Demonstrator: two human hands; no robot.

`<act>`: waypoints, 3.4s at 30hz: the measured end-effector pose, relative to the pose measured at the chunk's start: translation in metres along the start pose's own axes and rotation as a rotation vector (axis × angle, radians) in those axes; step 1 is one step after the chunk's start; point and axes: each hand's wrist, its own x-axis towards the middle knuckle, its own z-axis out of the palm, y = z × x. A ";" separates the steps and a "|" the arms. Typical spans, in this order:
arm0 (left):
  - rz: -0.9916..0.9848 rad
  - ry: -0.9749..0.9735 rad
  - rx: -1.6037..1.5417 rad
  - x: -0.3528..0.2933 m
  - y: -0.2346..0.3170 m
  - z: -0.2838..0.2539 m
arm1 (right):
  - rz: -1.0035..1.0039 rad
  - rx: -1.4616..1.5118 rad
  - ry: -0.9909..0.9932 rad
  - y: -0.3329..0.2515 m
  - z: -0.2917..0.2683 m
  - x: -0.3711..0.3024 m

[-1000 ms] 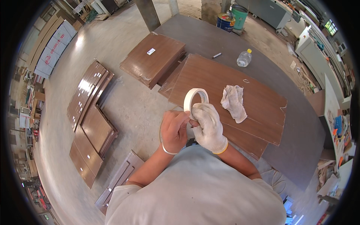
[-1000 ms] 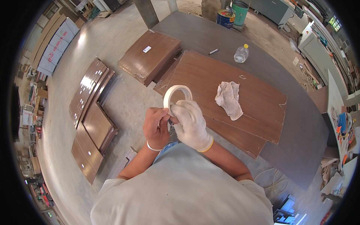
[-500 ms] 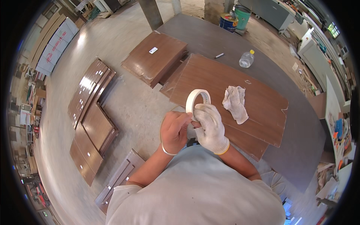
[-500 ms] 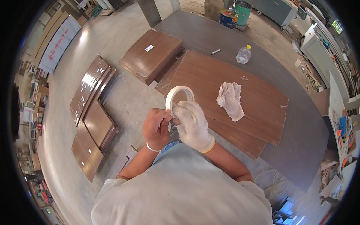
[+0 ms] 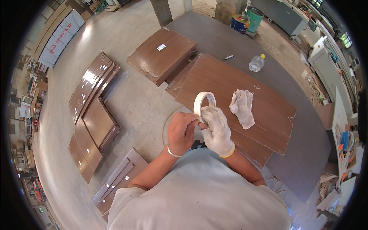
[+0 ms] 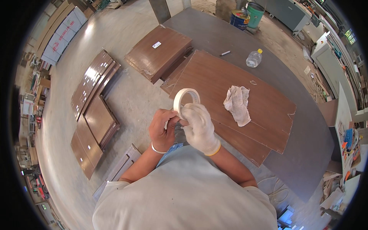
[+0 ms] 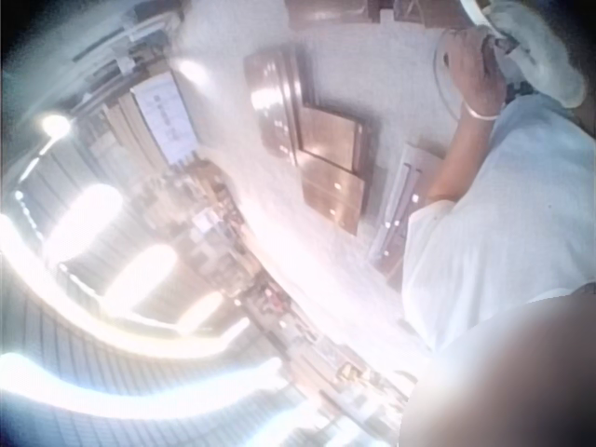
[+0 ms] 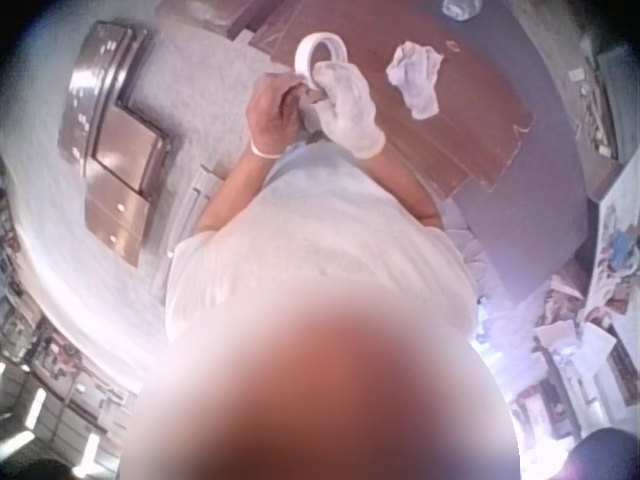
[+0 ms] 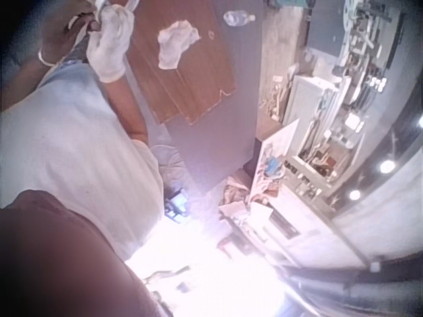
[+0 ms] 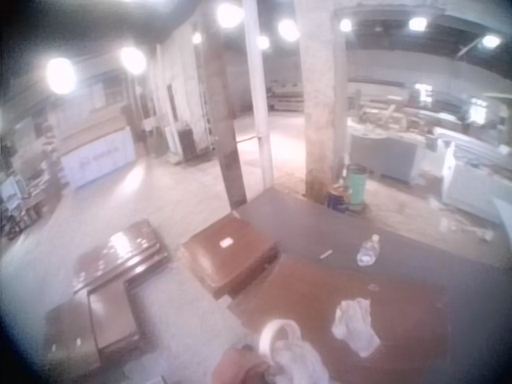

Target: The person wipes a large brown wooden panel with a cloth, pours liquid from a bottle onto the cloth, and continues wiping. They apply masking tape along the panel edges, then lift and stack the panel with others. The cycle repeats with additional panels.

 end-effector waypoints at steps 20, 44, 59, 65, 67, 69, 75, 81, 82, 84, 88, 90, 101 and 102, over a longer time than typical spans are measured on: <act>-0.132 -0.320 0.026 0.019 -0.027 -0.004 | 0.218 0.028 -0.194 0.014 -0.015 0.005; -0.296 -0.437 -0.060 -0.010 -0.037 0.005 | 0.438 0.042 -0.372 0.027 -0.014 -0.018; -0.634 -0.378 -0.026 -0.059 -0.037 -0.010 | 0.598 0.165 -0.578 0.044 0.019 -0.039; -0.706 -0.425 -0.003 -0.072 -0.054 -0.020 | 0.853 0.410 -0.688 0.057 0.042 -0.045; -0.666 -0.404 0.009 -0.076 -0.061 -0.019 | 0.974 0.527 -0.649 0.062 0.049 -0.050; -0.582 -0.365 0.022 -0.078 -0.068 -0.015 | 1.022 0.610 -0.616 0.068 0.055 -0.052; -0.519 -0.392 -0.006 -0.066 -0.095 -0.009 | 1.277 0.702 -0.607 0.087 0.062 -0.040; -0.545 -0.415 -0.069 -0.047 -0.123 -0.005 | 1.368 0.750 -0.553 0.107 0.070 -0.028; -0.572 -0.382 -0.101 -0.046 -0.128 -0.005 | 1.362 0.796 -0.535 0.112 0.071 -0.030; -0.633 -0.316 -0.177 -0.044 -0.143 -0.006 | 1.467 0.689 -0.468 0.125 0.071 -0.038; -1.034 -0.115 -0.287 -0.047 -0.214 -0.006 | 1.621 0.564 -0.281 0.150 0.065 -0.058; -1.162 -0.165 -0.192 -0.055 -0.260 -0.005 | 1.664 0.387 -0.294 0.158 0.059 -0.065; -0.977 -0.445 0.024 -0.097 -0.351 0.024 | 1.637 0.495 -0.267 0.153 0.043 -0.060; -0.958 -0.465 0.049 -0.097 -0.350 0.024 | 1.663 0.490 -0.264 0.152 0.043 -0.061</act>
